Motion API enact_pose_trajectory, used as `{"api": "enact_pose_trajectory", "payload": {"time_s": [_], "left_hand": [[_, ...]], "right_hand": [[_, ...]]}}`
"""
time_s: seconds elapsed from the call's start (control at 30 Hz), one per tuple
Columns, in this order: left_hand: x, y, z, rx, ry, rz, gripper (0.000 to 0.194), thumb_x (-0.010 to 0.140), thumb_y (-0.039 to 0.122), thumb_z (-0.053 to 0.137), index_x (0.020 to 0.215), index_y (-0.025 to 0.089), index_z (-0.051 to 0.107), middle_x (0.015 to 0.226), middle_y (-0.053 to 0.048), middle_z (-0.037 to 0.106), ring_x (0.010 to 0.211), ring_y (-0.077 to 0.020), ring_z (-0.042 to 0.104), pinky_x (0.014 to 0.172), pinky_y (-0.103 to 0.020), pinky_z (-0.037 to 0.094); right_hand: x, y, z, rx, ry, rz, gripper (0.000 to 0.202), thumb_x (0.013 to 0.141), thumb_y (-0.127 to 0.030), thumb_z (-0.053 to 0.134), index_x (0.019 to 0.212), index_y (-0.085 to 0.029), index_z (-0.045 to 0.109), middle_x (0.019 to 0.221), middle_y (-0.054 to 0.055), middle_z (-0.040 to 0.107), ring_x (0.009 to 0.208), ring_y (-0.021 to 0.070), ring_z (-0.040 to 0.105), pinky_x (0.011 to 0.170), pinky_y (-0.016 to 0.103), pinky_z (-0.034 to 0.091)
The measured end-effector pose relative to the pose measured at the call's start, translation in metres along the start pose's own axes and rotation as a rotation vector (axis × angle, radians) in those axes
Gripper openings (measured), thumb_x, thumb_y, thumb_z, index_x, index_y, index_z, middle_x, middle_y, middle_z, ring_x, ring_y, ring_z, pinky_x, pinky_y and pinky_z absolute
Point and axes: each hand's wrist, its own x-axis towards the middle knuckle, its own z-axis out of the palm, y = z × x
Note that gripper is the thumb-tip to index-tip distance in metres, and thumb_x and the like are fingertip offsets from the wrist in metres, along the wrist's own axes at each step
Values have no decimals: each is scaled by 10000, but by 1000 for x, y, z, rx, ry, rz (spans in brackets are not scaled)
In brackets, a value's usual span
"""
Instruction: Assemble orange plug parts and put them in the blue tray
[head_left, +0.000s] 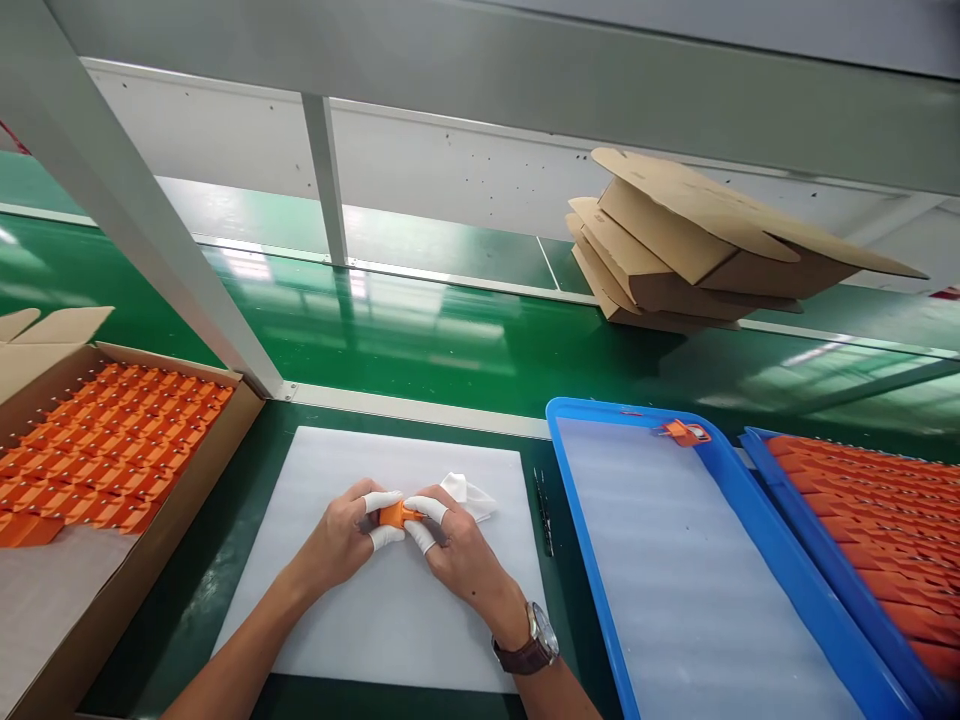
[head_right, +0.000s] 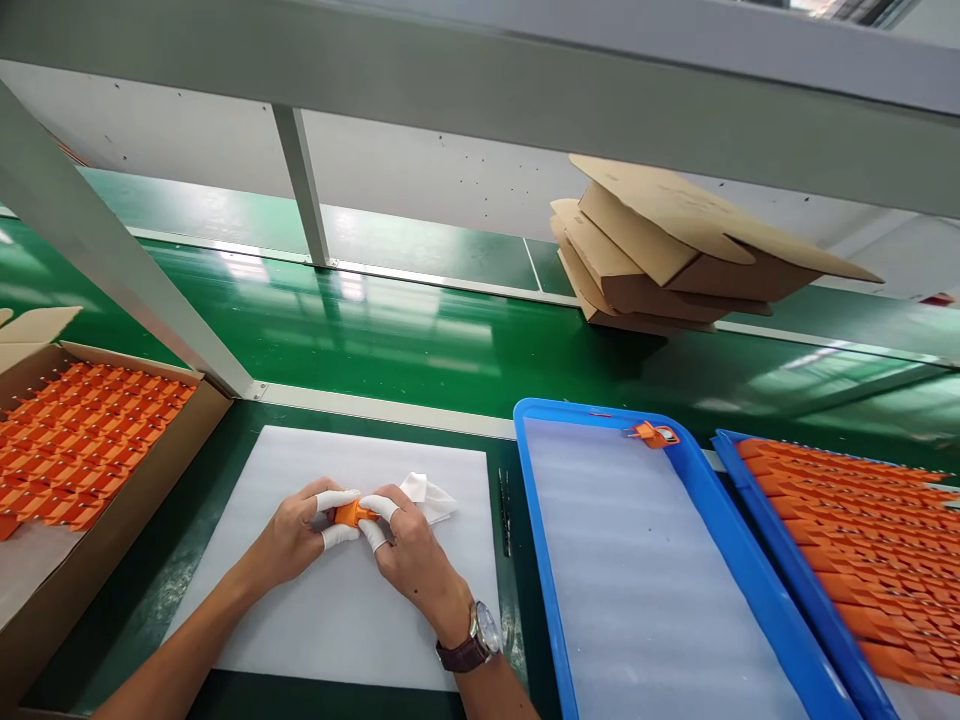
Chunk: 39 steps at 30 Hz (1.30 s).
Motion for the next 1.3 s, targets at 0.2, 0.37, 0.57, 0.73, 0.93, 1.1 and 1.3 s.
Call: {"api": "enact_pose_trajectory", "payload": {"time_s": [0.2, 0.37, 0.57, 0.73, 0.93, 1.1, 1.3], "left_hand": [[2, -1, 0, 9, 9, 26, 300, 944, 333, 660, 1242, 296, 642, 961, -22, 620, 734, -144, 578, 640, -271, 524], [3, -3, -1, 26, -31, 27, 291, 934, 344, 675, 1217, 285, 645, 950, -12, 608, 725, -139, 550, 649, -275, 510], [1, -4, 1, 10, -14, -7, 316, 925, 373, 683, 1224, 281, 635, 953, -13, 594, 743, -145, 546, 673, -296, 516], [1, 1, 1, -146, 31, -70, 336, 892, 338, 712, 1220, 288, 657, 1039, -34, 622, 854, -175, 593, 776, -340, 547], [3, 12, -4, -526, 65, -192, 376, 839, 339, 774, 1196, 256, 691, 1175, -65, 652, 971, -206, 649, 886, -373, 556], [4, 23, -10, -697, 43, -272, 352, 775, 308, 835, 1107, 233, 746, 1027, -49, 682, 944, -206, 636, 850, -329, 534], [7, 15, -12, -795, 197, -347, 358, 952, 479, 593, 899, 157, 740, 844, -60, 657, 670, -140, 545, 612, -276, 470]], "right_hand": [[2, 2, -3, 17, -27, 9, 296, 970, -135, 525, 1193, -287, 648, 1127, 34, 659, 981, 213, 639, 876, 384, 565], [5, -3, -9, -19, -77, 21, 301, 945, -97, 534, 1151, -280, 657, 1093, 19, 670, 948, 200, 627, 856, 363, 550], [2, -11, -6, -98, -43, 27, 287, 931, -67, 514, 1115, -250, 638, 1098, 36, 651, 943, 199, 620, 861, 367, 546], [-3, -6, 3, -62, 65, -17, 297, 957, -103, 508, 1180, -269, 614, 1127, 40, 648, 989, 209, 621, 888, 383, 548], [-4, 0, 7, 8, 187, -86, 274, 970, -142, 546, 1197, -278, 616, 1154, 45, 642, 1048, 207, 616, 933, 381, 541], [-5, -1, 7, 20, 182, -133, 284, 977, -157, 554, 1223, -288, 608, 1157, 48, 645, 1049, 215, 616, 926, 392, 541], [-5, -4, 6, 8, 195, -137, 234, 978, -191, 581, 1185, -293, 618, 1116, 42, 654, 1000, 216, 617, 894, 399, 543]]}}
